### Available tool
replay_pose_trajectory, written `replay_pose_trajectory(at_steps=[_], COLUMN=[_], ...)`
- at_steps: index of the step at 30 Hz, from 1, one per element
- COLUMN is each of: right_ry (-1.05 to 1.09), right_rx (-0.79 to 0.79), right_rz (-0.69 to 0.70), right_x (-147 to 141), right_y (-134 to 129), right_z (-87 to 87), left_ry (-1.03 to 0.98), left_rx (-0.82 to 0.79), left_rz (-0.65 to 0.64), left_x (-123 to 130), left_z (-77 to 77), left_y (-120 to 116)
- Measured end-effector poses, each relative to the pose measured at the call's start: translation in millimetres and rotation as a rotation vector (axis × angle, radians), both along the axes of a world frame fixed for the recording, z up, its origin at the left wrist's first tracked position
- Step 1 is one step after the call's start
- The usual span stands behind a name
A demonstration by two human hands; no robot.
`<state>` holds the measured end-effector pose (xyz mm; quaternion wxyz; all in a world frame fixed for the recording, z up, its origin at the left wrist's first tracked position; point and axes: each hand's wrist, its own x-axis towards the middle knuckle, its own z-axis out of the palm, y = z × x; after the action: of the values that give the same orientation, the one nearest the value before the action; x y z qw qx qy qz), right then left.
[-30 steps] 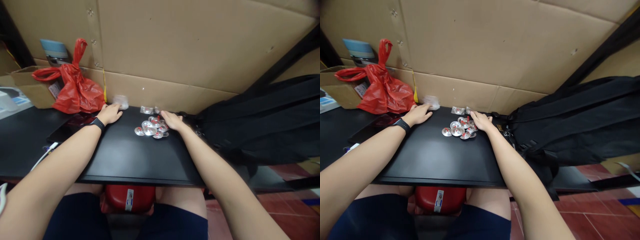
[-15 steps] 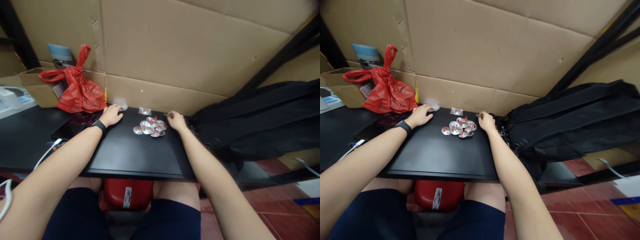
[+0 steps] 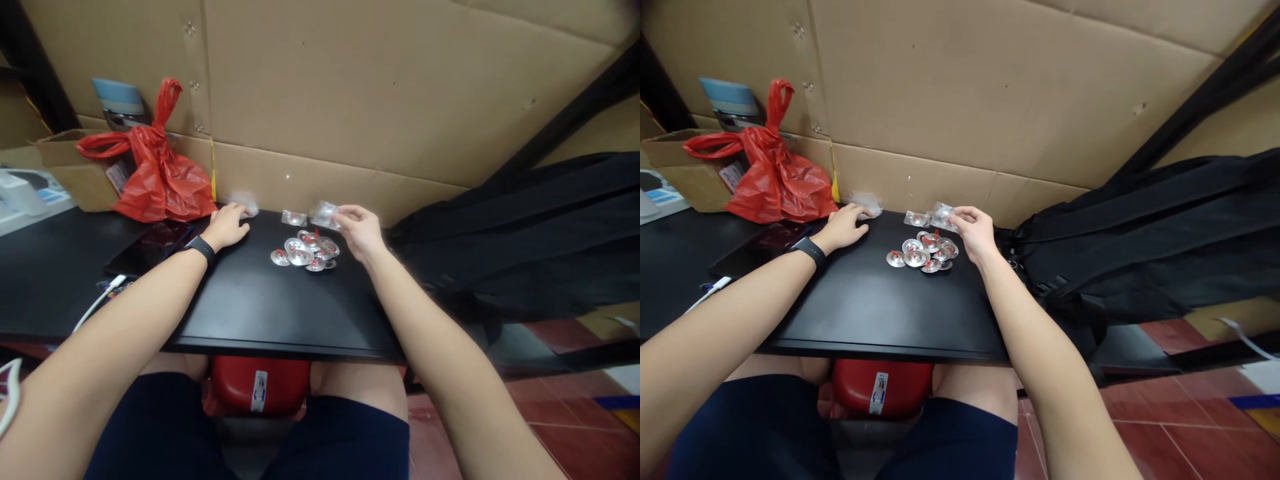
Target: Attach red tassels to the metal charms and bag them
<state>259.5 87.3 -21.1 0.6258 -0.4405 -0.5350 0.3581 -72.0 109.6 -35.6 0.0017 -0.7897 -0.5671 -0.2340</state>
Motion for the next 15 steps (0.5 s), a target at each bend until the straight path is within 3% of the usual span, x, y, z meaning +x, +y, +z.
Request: replay_pose_trajectory(at_steps=[15], right_ry=[0.002], right_rx=[-0.160], right_rz=[0.199], right_x=[-12.6], right_y=[-15.1], right_z=[6.0], left_ry=[-0.043], left_rx=[0.005], left_rz=[-0.002], left_x=[1.9], left_z=[3.1], left_y=[-3.7])
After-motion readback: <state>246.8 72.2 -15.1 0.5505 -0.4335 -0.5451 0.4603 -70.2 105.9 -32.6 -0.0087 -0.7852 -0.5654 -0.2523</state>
